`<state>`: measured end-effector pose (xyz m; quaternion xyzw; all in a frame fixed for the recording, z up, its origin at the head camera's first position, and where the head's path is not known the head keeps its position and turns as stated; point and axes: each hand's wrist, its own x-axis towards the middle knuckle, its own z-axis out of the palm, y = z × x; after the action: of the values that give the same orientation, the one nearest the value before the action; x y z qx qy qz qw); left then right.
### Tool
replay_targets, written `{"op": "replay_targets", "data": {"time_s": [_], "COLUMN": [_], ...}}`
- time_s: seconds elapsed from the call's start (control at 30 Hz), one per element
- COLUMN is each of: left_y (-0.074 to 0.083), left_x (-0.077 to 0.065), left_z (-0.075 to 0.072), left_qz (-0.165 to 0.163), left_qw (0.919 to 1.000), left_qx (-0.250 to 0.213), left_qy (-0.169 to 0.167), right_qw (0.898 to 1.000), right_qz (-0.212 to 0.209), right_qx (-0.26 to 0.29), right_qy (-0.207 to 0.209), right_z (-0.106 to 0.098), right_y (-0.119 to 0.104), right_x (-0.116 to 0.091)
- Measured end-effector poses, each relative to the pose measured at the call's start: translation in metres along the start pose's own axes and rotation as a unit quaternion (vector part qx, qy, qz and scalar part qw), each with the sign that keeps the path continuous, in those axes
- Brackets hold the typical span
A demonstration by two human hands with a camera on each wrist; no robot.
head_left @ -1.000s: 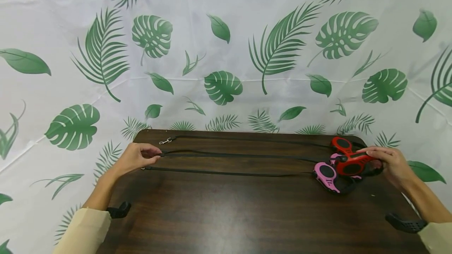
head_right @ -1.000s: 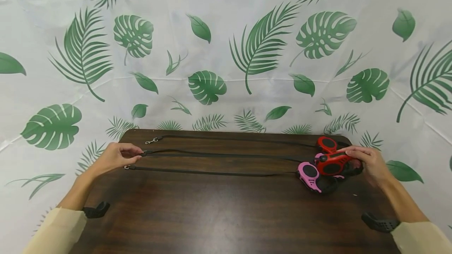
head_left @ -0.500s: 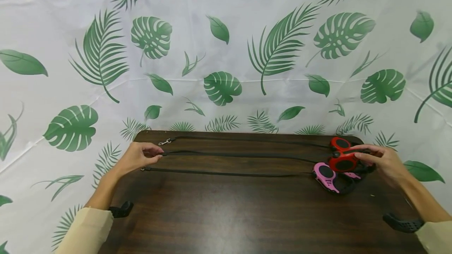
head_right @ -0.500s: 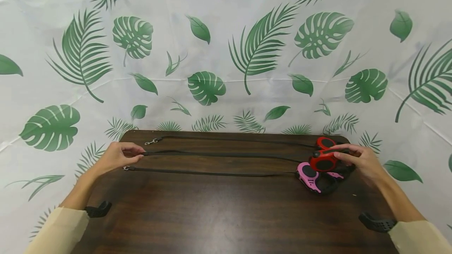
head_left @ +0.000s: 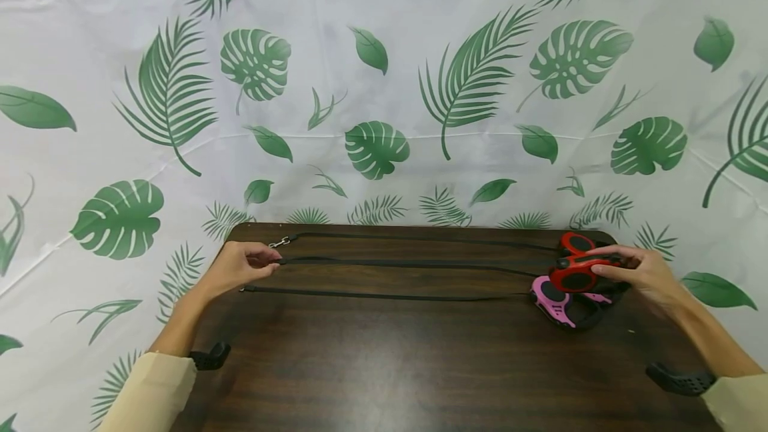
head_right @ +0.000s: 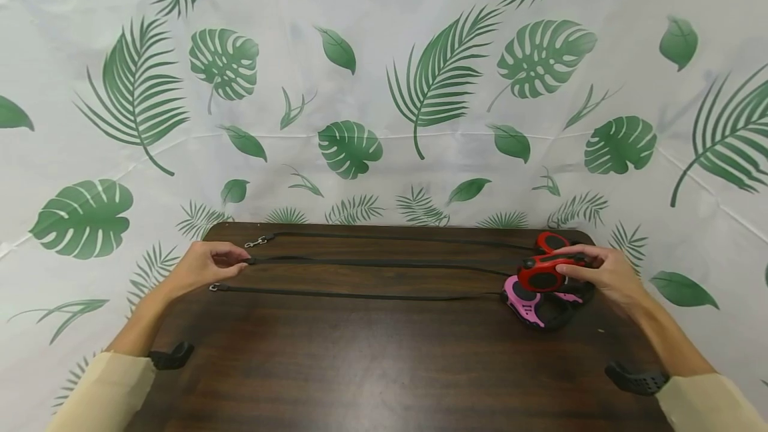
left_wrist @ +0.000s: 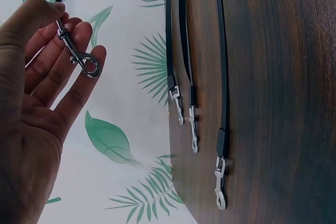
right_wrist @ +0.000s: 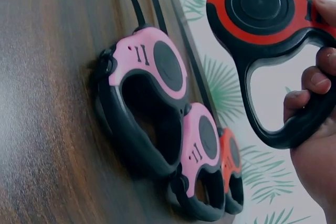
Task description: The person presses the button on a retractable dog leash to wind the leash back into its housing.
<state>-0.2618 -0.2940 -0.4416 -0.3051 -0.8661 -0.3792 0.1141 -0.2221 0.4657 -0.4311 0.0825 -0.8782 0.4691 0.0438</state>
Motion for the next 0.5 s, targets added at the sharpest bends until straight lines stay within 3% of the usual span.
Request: {"op": "replay_targets", "data": {"time_s": [0.5], "left_y": [0.004], "left_x": [0.006], "left_z": [0.009], "left_qz": [0.022], "left_qw": [0.9996], "left_qx": [-0.015], "left_qy": [-0.005], "right_qw": [0.999], "right_qz": [-0.026], "right_qx": [-0.021], "right_qy": [-0.011], "right_z": [0.018], "right_y": [-0.016], "right_x": [0.003]}}
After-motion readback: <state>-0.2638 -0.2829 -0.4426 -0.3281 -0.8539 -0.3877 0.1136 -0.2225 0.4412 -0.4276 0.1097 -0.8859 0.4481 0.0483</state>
